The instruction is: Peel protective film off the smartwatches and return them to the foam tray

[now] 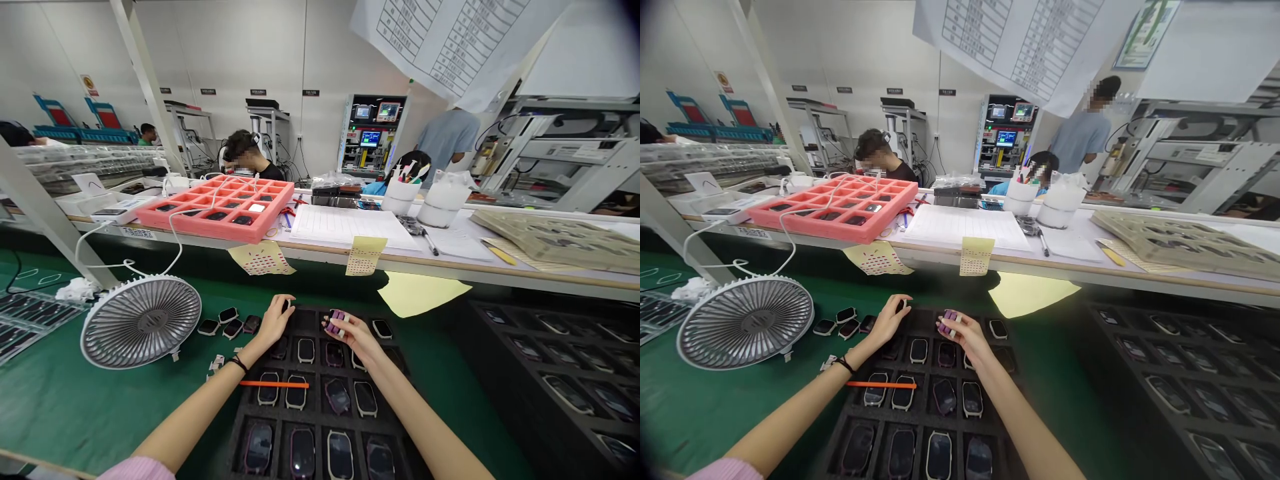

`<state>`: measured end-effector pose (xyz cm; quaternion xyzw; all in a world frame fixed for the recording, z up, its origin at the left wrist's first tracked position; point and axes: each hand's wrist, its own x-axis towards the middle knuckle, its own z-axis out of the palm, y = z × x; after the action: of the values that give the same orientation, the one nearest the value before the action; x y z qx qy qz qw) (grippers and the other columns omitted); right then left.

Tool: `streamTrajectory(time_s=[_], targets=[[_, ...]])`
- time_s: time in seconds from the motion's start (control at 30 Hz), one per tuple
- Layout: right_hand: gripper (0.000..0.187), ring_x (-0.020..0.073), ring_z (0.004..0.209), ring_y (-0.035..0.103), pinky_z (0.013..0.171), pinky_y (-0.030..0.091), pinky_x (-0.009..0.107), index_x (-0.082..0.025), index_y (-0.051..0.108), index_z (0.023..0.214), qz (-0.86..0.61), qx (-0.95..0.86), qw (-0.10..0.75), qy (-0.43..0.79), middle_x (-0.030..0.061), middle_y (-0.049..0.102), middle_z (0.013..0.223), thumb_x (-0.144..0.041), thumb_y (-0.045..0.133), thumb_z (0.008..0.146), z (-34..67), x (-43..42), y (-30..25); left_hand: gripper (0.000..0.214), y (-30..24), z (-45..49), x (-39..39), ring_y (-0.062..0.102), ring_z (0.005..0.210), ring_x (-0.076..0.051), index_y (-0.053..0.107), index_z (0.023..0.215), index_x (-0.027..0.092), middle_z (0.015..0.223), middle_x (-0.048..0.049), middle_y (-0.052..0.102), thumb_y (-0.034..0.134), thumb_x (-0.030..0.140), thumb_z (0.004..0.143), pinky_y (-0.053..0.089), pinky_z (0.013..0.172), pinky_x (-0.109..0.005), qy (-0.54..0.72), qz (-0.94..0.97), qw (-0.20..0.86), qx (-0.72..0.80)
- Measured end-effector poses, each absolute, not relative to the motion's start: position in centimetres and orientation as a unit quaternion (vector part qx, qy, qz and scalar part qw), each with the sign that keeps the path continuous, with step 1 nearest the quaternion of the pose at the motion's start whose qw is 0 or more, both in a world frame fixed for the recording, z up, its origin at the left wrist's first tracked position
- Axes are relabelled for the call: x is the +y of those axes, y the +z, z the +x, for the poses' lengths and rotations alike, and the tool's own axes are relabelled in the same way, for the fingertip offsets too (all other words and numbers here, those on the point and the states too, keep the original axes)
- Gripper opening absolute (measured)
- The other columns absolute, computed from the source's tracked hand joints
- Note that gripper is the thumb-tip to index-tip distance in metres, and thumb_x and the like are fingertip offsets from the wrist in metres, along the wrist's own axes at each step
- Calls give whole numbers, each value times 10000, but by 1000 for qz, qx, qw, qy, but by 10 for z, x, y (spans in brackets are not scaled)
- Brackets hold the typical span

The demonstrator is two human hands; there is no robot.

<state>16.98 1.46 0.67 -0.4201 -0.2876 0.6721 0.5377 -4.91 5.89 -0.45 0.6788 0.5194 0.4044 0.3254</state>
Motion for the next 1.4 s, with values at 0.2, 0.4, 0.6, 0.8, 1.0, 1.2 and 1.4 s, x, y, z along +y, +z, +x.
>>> streamTrajectory(time_s=[0.2, 0.4, 0.6, 0.8, 1.0, 1.2, 1.4], targets=[[458, 227, 777, 687, 733, 574, 336, -131, 683, 806, -432, -284, 529, 673, 91, 719, 836, -241, 897, 416, 163, 11, 6, 167, -17, -49, 53, 459, 1179, -212, 533, 1005, 222, 1141, -24, 540, 448, 200, 863, 64, 1138, -494, 349, 745, 244, 514], [468, 226, 770, 691, 702, 581, 304, -123, 689, 833, -436, -278, 525, 676, 96, 722, 850, -222, 896, 424, 161, 10, 3, 191, -21, -50, 52, 373, 1292, -225, 504, 1045, 226, 1223, -37, 527, 413, 182, 883, 115, 1145, -495, 304, 767, 212, 524], [483, 243, 771, 696, 697, 583, 310, -116, 683, 804, -436, -271, 529, 676, 105, 722, 834, -242, 900, 391, 160, 10, 2, 193, -22, -50, 51, 336, 1329, -233, 492, 1061, 229, 1265, -40, 513, 422, 187, 885, 149, 1151, -484, 284, 774, 196, 532], [485, 237, 758, 695, 705, 581, 319, -110, 684, 827, -434, -275, 527, 677, 109, 721, 849, -232, 894, 406, 160, 10, 1, 197, -22, -50, 51, 338, 1331, -226, 491, 1074, 231, 1277, -39, 511, 417, 208, 894, 157, 1153, -481, 277, 775, 186, 537], [484, 238, 767, 695, 713, 577, 325, -112, 684, 843, -438, -279, 521, 677, 105, 720, 859, -226, 890, 420, 160, 10, 2, 206, -25, -51, 52, 319, 1348, -230, 500, 1085, 229, 1310, -40, 493, 432, 215, 891, 164, 1158, -467, 271, 777, 180, 539], [499, 250, 785, 697, 713, 573, 322, -120, 678, 851, -440, -285, 517, 676, 94, 722, 842, -239, 891, 415, 160, 9, 2, 222, -25, -51, 52, 307, 1358, -237, 500, 1096, 237, 1333, -35, 478, 439, 199, 887, 179, 1156, -465, 265, 778, 176, 542], [514, 251, 794, 697, 714, 570, 316, -121, 675, 871, -440, -291, 514, 676, 87, 721, 827, -242, 890, 420, 160, 9, 1, 222, -24, -50, 51, 309, 1356, -244, 498, 1093, 226, 1330, -53, 477, 426, 184, 888, 192, 1152, -474, 258, 783, 167, 540]])
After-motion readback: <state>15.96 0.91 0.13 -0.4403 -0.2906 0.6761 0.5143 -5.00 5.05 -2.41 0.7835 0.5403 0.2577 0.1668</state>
